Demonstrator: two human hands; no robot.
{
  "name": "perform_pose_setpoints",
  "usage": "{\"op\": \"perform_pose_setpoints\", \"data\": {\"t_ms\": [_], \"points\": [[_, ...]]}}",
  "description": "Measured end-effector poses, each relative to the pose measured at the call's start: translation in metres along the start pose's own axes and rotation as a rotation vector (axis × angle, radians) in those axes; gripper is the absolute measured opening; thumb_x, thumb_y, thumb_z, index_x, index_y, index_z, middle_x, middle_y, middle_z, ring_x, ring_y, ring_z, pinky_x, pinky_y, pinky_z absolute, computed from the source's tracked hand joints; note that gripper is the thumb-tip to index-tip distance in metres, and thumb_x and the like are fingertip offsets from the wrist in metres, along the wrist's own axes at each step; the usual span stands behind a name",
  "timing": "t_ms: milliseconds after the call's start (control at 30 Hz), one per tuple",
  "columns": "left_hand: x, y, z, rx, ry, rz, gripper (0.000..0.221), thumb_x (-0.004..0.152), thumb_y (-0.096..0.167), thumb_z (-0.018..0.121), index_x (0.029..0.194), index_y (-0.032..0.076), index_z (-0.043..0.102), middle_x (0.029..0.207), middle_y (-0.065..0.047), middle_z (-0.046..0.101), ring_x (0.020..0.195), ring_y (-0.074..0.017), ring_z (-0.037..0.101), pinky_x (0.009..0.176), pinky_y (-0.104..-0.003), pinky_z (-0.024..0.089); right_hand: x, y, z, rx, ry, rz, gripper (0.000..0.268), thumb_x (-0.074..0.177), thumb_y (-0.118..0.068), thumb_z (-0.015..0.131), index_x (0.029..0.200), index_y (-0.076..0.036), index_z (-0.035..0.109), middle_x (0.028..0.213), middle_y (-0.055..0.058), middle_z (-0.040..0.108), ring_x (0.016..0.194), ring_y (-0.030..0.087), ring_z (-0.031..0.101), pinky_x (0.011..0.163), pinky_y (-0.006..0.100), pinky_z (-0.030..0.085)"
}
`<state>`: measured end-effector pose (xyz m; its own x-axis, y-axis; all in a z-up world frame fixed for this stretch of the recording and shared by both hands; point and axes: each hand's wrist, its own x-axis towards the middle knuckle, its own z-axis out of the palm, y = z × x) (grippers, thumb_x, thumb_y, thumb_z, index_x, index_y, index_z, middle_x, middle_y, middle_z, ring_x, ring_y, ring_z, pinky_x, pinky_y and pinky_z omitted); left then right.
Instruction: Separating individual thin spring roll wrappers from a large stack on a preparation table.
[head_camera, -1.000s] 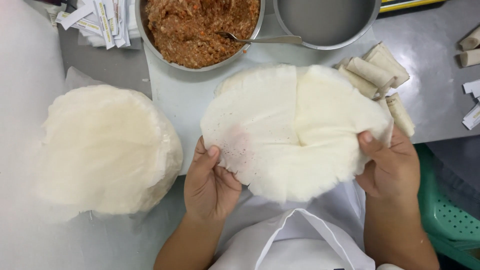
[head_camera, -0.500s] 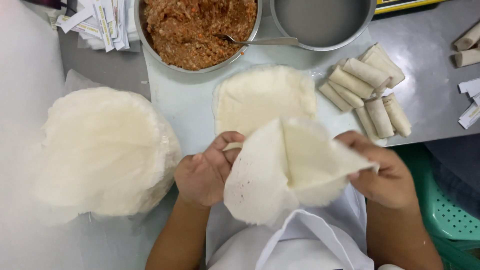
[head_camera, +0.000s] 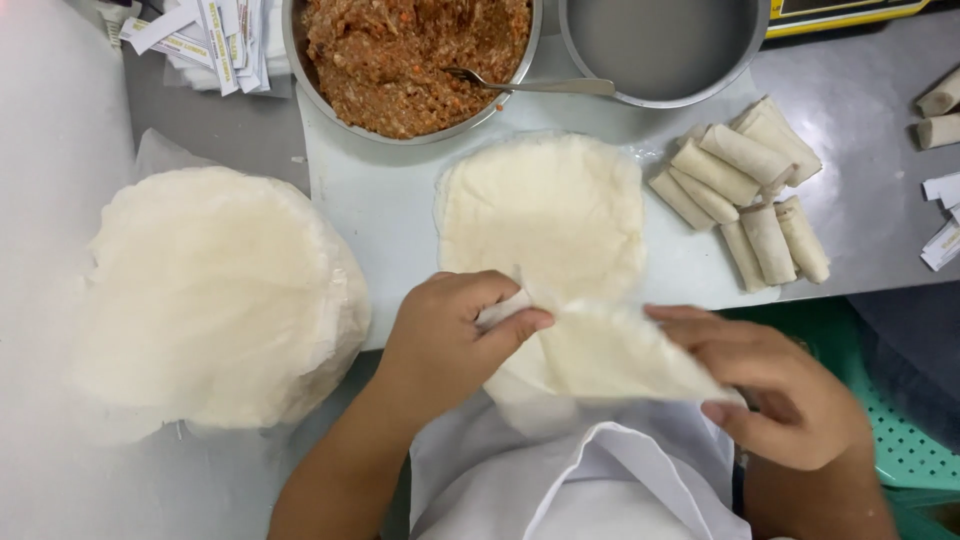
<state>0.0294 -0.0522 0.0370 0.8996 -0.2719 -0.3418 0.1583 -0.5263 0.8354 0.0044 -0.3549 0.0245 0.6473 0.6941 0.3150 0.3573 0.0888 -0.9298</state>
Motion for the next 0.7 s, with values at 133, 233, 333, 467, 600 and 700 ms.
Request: {"op": "perform_pose_setpoints", "data": {"t_ms": [133, 233, 333, 467, 600, 700], "points": [[-0.018, 0.006, 0.01, 0.438, 0.339, 0.642, 0.02, 0.098, 0.029, 0.07, 0.08, 0.022, 0.066, 0.068, 0.01, 0.06, 0.06, -0.0141, 0.055, 0.08, -0.036, 0.043, 0.002, -0.006, 0.01, -0.406, 0.103, 0.3, 0.06, 0.08, -0.042, 0.071, 0.129, -0.008, 0.059, 0.132, 0.007, 0.068, 0.124, 0.028, 0.067, 0.122, 0.056, 0.042], [-0.029, 0.025, 0.012, 0.547, 0.424, 0.833, 0.014, 0.099, 0.019, 0.072, 0.086, 0.022, 0.067, 0.068, 0.009, 0.05, 0.056, -0.0106, 0.049, 0.08, -0.033, 0.043, 0.032, -0.017, 0.031, -0.625, 0.162, 0.273, 0.061, 0.077, -0.048, 0.078, 0.123, -0.012, 0.062, 0.127, 0.0, 0.071, 0.115, 0.023, 0.069, 0.114, 0.051, 0.047], [-0.035, 0.038, 0.004, 0.578, 0.474, 0.903, 0.017, 0.1, 0.018, 0.074, 0.085, 0.016, 0.065, 0.064, 0.005, 0.039, 0.052, -0.0127, 0.042, 0.074, -0.032, 0.042, 0.048, -0.025, 0.042, -0.639, 0.223, 0.136, 0.023, 0.091, -0.026, 0.064, 0.108, -0.01, 0.067, 0.097, 0.002, 0.071, 0.083, 0.022, 0.067, 0.088, 0.043, 0.05], [-0.039, 0.019, -0.009, 0.412, 0.475, 0.829, 0.011, 0.094, 0.016, 0.078, 0.088, 0.016, 0.069, 0.061, 0.009, 0.048, 0.054, -0.0095, 0.044, 0.068, -0.028, 0.042, 0.032, -0.03, 0.043, -0.413, 0.436, 0.202, 0.013, 0.096, -0.013, 0.056, 0.093, -0.007, 0.067, 0.088, 0.005, 0.072, 0.072, 0.021, 0.069, 0.067, 0.031, 0.056], [-0.043, -0.003, -0.019, 0.188, 0.597, 0.762, 0.012, 0.089, 0.016, 0.078, 0.087, 0.013, 0.067, 0.058, 0.006, 0.047, 0.051, -0.0126, 0.037, 0.065, -0.03, 0.048, 0.004, -0.024, 0.044, -0.349, 0.629, 0.371, 0.015, 0.095, -0.019, 0.061, 0.095, -0.004, 0.065, 0.087, 0.007, 0.068, 0.073, 0.017, 0.063, 0.07, 0.031, 0.052], [-0.052, -0.026, -0.028, -0.064, 0.574, 0.634, 0.009, 0.087, 0.007, 0.076, 0.092, 0.007, 0.068, 0.07, 0.0, 0.06, 0.059, -0.015, 0.046, 0.063, -0.028, 0.045, -0.023, -0.006, 0.039, -0.329, 0.883, 0.338, 0.018, 0.095, -0.006, 0.063, 0.107, 0.006, 0.059, 0.108, 0.023, 0.069, 0.084, 0.023, 0.066, 0.075, 0.031, 0.054]]}}
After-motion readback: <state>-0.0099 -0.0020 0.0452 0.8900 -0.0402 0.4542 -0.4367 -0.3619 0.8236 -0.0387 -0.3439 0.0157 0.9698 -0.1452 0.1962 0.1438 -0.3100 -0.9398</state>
